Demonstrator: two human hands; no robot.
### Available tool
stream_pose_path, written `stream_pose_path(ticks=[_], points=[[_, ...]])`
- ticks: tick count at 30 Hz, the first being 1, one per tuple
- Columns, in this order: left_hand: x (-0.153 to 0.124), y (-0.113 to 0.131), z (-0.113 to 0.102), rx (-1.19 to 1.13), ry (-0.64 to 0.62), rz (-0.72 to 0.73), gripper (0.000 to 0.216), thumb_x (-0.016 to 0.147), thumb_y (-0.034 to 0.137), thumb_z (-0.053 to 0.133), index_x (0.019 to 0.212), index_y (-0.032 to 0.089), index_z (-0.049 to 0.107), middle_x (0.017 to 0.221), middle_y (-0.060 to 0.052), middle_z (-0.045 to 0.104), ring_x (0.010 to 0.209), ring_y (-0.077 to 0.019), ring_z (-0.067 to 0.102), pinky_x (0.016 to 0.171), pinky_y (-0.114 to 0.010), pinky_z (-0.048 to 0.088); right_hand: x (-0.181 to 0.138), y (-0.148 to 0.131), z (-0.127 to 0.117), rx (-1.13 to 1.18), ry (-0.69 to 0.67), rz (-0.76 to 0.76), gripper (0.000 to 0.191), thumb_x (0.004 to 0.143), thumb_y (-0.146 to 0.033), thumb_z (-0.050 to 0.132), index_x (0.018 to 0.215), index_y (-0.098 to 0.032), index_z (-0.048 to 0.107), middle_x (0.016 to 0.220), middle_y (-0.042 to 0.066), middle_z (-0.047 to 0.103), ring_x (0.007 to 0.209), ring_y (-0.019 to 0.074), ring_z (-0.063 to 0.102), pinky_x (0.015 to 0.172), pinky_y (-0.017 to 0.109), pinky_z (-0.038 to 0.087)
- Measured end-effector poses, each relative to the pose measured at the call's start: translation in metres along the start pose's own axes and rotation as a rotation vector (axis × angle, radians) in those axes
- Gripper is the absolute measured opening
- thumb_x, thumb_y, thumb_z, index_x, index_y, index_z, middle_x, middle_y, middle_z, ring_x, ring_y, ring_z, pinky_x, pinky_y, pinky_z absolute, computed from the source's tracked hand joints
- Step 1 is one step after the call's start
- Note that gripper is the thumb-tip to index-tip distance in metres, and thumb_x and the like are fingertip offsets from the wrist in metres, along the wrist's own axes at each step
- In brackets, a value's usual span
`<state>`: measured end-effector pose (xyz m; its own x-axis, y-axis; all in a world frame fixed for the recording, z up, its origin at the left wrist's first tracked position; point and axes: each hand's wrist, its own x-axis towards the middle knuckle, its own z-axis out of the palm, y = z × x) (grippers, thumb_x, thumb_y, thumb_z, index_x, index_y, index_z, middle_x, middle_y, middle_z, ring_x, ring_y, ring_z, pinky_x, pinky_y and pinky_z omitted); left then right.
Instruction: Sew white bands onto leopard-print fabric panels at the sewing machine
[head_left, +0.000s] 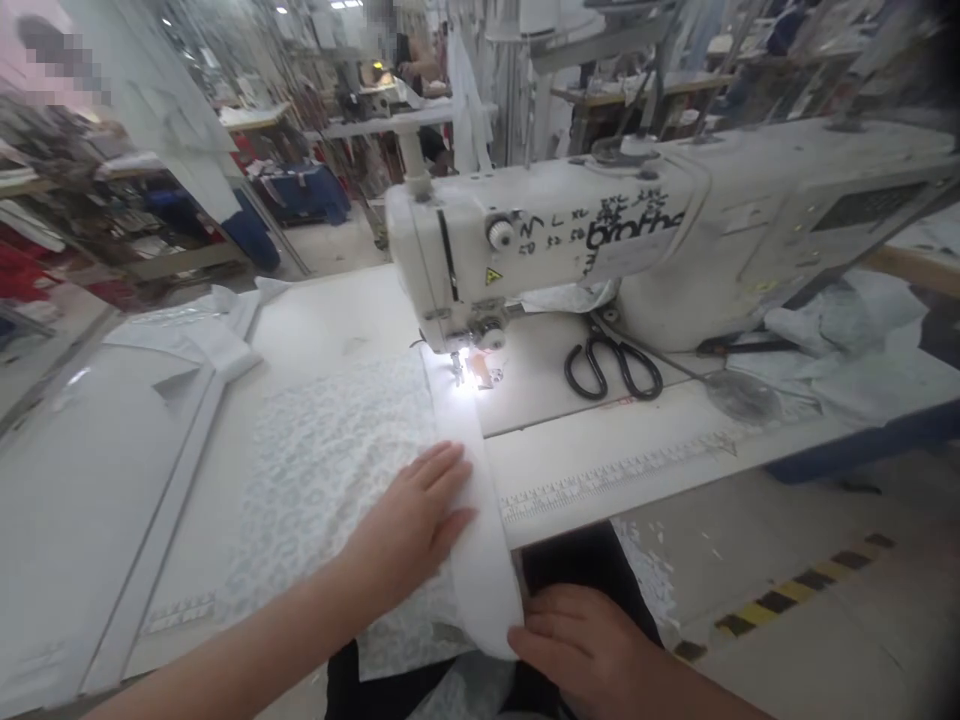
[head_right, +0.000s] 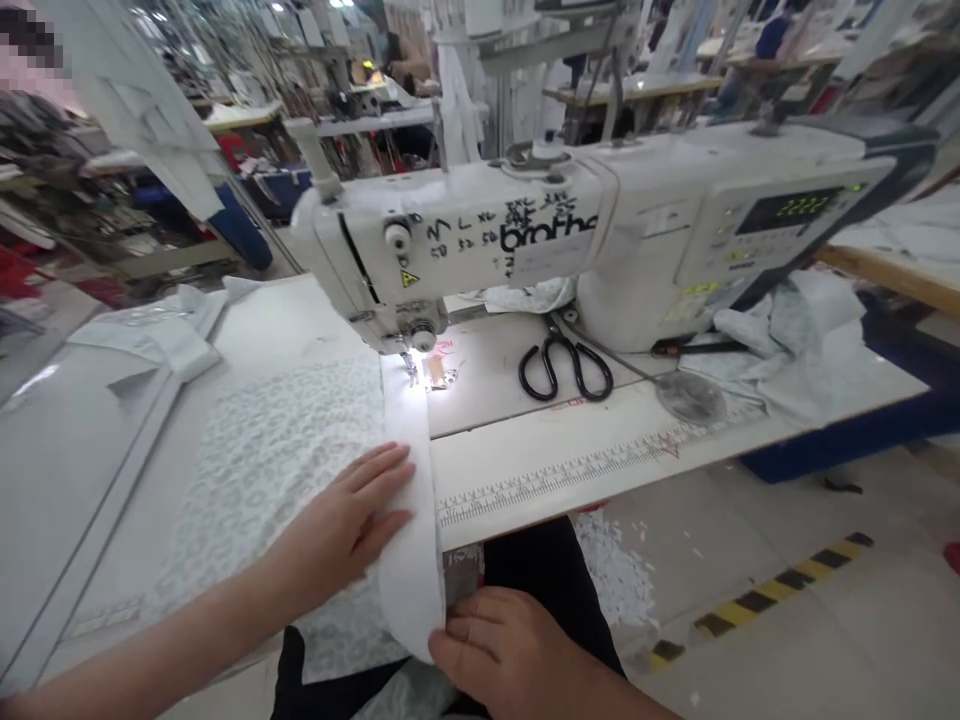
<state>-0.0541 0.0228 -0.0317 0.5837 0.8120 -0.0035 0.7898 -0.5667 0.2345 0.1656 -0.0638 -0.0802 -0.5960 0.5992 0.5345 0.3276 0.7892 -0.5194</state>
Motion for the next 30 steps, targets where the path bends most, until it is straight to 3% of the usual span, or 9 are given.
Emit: stream_pose_path(ticks=[2,5,9,16,24,30], points=[[-0.008,0.003,0.0,-0.028,-0.033,-0.011,0.047,0.091,0.039,0.039,0.133,0.02,0.037,0.143,-0.007,0.033,0.132,-0.0269,0.028,0.103,-0.051,0.036,0.007,-0.003,0.0,-0.025,0.078,-0.027,0.017,0.092,-0.013,0.043,0.092,-0.013,0.06,0.073,0.006,0.065,0.071,0.0152,0.058,0.068,0.028,0.049],[-0.014,0.001,0.0,-0.06,-0.069,-0.023,0.048,0.091,0.04,0.038,0.135,0.022,0.033,0.146,-0.007,0.028,0.134,-0.0285,0.025,0.102,-0.056,0.033,0.017,-0.005,0.004,0.006,0.163,-0.024,0.017,0.091,-0.013,0.046,0.082,-0.015,0.06,0.074,0.004,0.064,0.079,0.015,0.058,0.072,0.026,0.048],[-0.006,-0.012,0.0,-0.047,-0.049,-0.017,0.049,0.09,0.042,0.039,0.134,0.022,0.034,0.145,-0.007,0.03,0.133,-0.028,0.026,0.103,-0.056,0.03,0.035,0.001,0.003,0.121,0.068,0.079,0.019,0.089,-0.007,0.043,0.081,-0.013,0.059,0.076,0.005,0.063,0.079,0.0151,0.056,0.074,0.027,0.047],[0.031,-0.041,-0.009,-0.003,0.011,-0.005,0.048,0.089,0.042,0.042,0.131,0.019,0.038,0.142,-0.008,0.036,0.133,-0.0268,0.027,0.103,-0.052,0.03,0.073,0.028,-0.011,0.113,-0.021,0.165,0.023,0.087,-0.006,0.04,0.074,-0.016,0.056,0.075,0.004,0.059,0.073,0.016,0.05,0.067,0.029,0.044],[0.072,-0.072,-0.013,0.026,0.091,0.038,0.046,0.088,0.041,0.043,0.127,0.017,0.039,0.14,-0.009,0.038,0.131,-0.0248,0.03,0.105,-0.045,0.029,0.11,0.066,-0.021,0.003,-0.059,0.105,0.021,0.085,-0.005,0.042,0.071,-0.014,0.056,0.068,0.004,0.055,0.065,0.016,0.046,0.058,0.028,0.04],[0.108,-0.106,-0.025,0.074,0.105,0.068,0.036,0.087,0.04,0.045,0.111,0.013,0.049,0.115,-0.012,0.055,0.111,-0.0244,0.049,0.094,-0.039,0.04,0.138,0.096,-0.018,-0.082,-0.066,0.123,0.02,0.082,-0.003,0.046,0.072,-0.013,0.06,0.07,0.005,0.058,0.068,0.0173,0.051,0.06,0.029,0.044]])
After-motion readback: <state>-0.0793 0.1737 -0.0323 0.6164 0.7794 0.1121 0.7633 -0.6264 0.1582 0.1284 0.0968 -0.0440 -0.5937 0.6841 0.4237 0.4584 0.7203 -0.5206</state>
